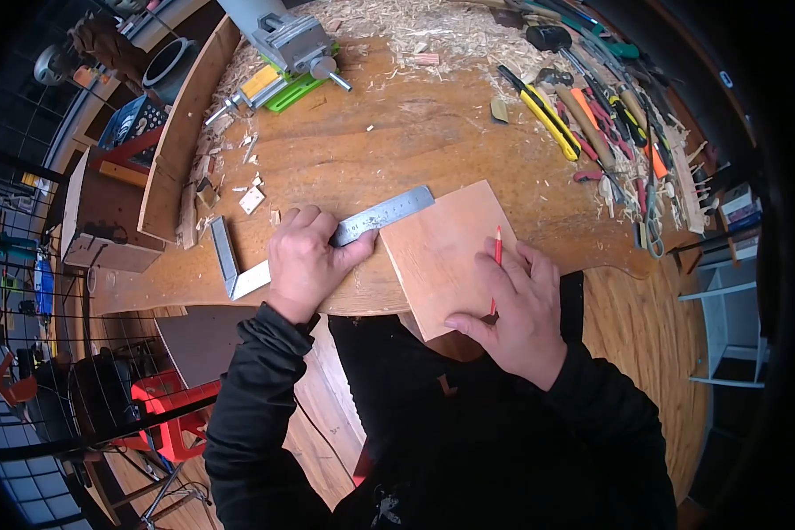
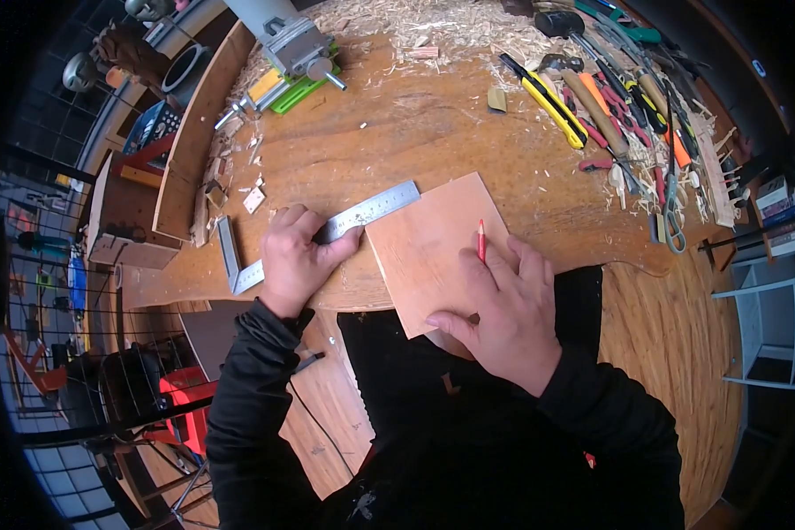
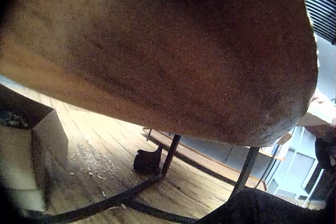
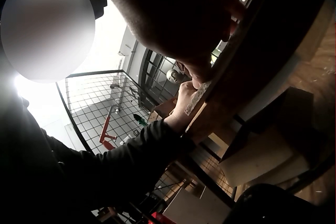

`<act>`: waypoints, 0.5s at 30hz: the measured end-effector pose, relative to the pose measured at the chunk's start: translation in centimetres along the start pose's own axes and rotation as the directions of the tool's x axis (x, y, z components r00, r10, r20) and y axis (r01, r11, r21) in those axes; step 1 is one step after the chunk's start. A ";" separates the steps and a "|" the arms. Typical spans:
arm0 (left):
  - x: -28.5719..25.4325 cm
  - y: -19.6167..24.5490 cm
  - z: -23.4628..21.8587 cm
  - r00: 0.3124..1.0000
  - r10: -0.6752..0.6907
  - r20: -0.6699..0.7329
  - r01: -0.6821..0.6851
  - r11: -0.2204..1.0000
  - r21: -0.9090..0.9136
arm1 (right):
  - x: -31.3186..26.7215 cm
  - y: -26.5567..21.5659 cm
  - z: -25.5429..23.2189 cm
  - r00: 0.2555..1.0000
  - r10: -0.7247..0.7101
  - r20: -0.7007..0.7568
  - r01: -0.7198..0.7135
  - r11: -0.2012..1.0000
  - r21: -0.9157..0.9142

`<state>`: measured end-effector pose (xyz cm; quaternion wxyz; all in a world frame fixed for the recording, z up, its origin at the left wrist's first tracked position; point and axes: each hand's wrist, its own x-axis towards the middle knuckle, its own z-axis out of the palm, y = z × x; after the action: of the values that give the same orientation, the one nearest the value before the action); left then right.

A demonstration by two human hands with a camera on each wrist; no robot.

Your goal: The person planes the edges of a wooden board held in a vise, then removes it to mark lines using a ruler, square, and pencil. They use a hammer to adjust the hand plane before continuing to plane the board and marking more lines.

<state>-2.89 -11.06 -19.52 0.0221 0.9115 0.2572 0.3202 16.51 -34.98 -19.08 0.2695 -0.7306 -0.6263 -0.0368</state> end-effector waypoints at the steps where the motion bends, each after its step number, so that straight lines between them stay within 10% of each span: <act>1: 0.0 0.0 0.0 1.000 0.000 0.000 0.000 1.000 -0.002 | 0.0 0.0 0.0 1.000 -0.001 -0.003 0.001 1.000 0.001; 15: 0.1 -0.1 0.1 1.000 -0.003 -0.022 0.003 1.000 -0.027 | 0.0 0.0 -0.1 1.000 0.005 0.012 -0.005 1.000 -0.002</act>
<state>-2.81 -10.94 -19.51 0.0323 0.9071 0.2545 0.3336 16.54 -35.06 -18.97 0.2648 -0.7326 -0.6262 -0.0324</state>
